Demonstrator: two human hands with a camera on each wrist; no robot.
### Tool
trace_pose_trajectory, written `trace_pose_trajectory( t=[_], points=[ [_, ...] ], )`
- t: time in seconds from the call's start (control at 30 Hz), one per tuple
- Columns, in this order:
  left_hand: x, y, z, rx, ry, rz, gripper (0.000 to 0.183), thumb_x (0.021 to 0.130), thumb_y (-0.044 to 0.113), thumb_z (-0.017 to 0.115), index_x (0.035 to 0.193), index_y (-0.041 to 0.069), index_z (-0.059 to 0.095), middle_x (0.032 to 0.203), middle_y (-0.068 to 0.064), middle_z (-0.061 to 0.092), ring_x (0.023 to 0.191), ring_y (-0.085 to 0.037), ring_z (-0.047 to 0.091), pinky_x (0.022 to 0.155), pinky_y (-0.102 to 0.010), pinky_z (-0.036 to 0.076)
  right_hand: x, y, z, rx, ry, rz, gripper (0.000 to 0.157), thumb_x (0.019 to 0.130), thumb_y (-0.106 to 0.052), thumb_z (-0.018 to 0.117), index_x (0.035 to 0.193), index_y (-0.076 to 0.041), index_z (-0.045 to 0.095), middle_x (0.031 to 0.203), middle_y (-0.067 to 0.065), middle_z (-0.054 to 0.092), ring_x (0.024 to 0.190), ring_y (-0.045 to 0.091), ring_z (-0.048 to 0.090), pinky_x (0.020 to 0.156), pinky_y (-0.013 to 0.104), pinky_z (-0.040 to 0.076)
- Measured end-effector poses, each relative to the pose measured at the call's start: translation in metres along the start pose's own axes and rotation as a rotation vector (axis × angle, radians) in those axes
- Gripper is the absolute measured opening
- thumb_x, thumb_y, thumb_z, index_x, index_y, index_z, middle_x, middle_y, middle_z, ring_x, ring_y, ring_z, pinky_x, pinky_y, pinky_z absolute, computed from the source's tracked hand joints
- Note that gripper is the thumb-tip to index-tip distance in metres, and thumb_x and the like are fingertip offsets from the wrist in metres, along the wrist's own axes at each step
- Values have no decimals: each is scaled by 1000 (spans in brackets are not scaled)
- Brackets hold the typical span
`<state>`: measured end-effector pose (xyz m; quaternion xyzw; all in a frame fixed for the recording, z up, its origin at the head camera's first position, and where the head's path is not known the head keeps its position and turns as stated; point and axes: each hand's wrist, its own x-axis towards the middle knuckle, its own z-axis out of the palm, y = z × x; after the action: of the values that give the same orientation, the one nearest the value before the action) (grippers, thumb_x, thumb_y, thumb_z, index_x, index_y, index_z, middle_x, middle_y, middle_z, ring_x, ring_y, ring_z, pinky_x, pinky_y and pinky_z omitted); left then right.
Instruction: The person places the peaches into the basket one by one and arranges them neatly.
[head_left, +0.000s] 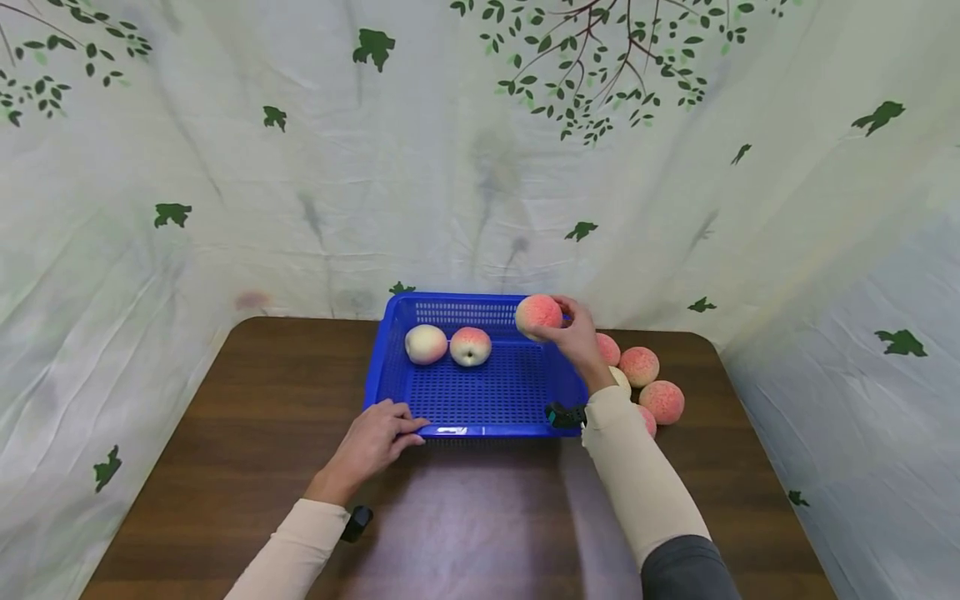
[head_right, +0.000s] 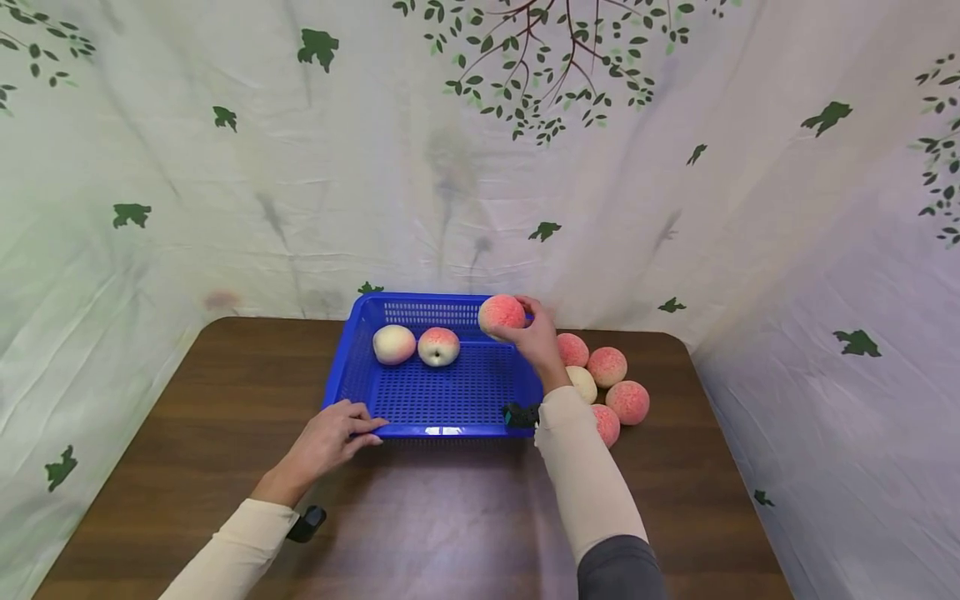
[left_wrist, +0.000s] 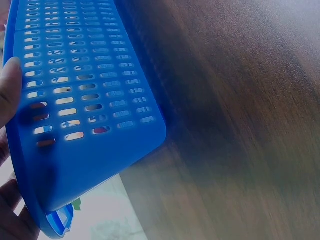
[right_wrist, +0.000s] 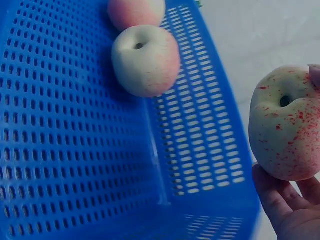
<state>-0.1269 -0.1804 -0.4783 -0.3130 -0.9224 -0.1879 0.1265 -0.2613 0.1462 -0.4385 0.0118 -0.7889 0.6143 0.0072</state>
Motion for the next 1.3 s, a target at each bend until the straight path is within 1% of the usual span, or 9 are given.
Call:
trace_pose_trajectory(
  t=[0.13,0.23,0.4,0.47,0.63,0.93,1.03,1.13,1.3],
  points=[
    [0,0,0,0,-2,6,24,76,22,80,98,12,79,75,6,56,67,-14,49,59,-26,40,11,6,10,3,-8,64,66,78,-12,81,136,-6,50,133,15,51,115,31,51,97,45,43],
    [0,0,0,-2,-6,9,24,77,22,80,98,12,79,76,6,57,68,-14,49,59,-26,40,15,11,17,4,5,116,68,77,-13,82,137,-7,50,136,15,49,118,31,49,100,45,40],
    [0,1,-1,9,-29,2,25,78,23,79,100,13,78,77,6,57,68,-14,48,60,-26,39,19,21,28,-53,17,166,72,75,-17,83,139,-8,50,141,14,47,126,30,46,104,45,37],
    [0,1,-1,11,-38,-7,25,78,23,79,101,12,78,77,6,57,68,-14,48,60,-25,39,20,26,32,-57,15,183,72,75,-17,82,139,-7,49,142,14,47,128,30,44,106,44,36],
    [-1,1,-2,6,-39,-13,26,78,22,79,101,12,78,77,5,58,67,-13,46,59,-24,38,23,38,40,-13,7,206,70,77,-12,80,139,-5,48,141,15,47,129,30,44,106,43,36],
    [-2,1,-1,6,-21,-1,25,77,23,79,100,13,78,77,6,58,66,-12,44,58,-24,36,25,54,49,-51,17,270,71,73,-4,82,137,-2,49,138,17,49,127,30,45,104,42,38],
    [-3,2,0,4,-26,-6,25,78,23,79,100,13,78,77,6,58,66,-12,44,58,-24,36,25,57,51,-55,22,277,71,72,-2,82,135,-1,50,136,18,51,126,30,46,103,42,39],
    [-3,2,0,8,-20,-10,25,77,22,80,100,12,78,77,6,58,66,-12,44,58,-24,36,26,57,53,-50,33,265,69,70,1,81,132,1,51,131,20,52,122,31,47,101,43,40],
    [-2,0,1,16,1,-7,26,75,23,81,99,13,79,77,6,57,66,-12,44,58,-24,36,26,58,57,-66,13,276,69,70,1,81,132,0,49,131,20,51,121,33,47,97,44,43]
  ],
)
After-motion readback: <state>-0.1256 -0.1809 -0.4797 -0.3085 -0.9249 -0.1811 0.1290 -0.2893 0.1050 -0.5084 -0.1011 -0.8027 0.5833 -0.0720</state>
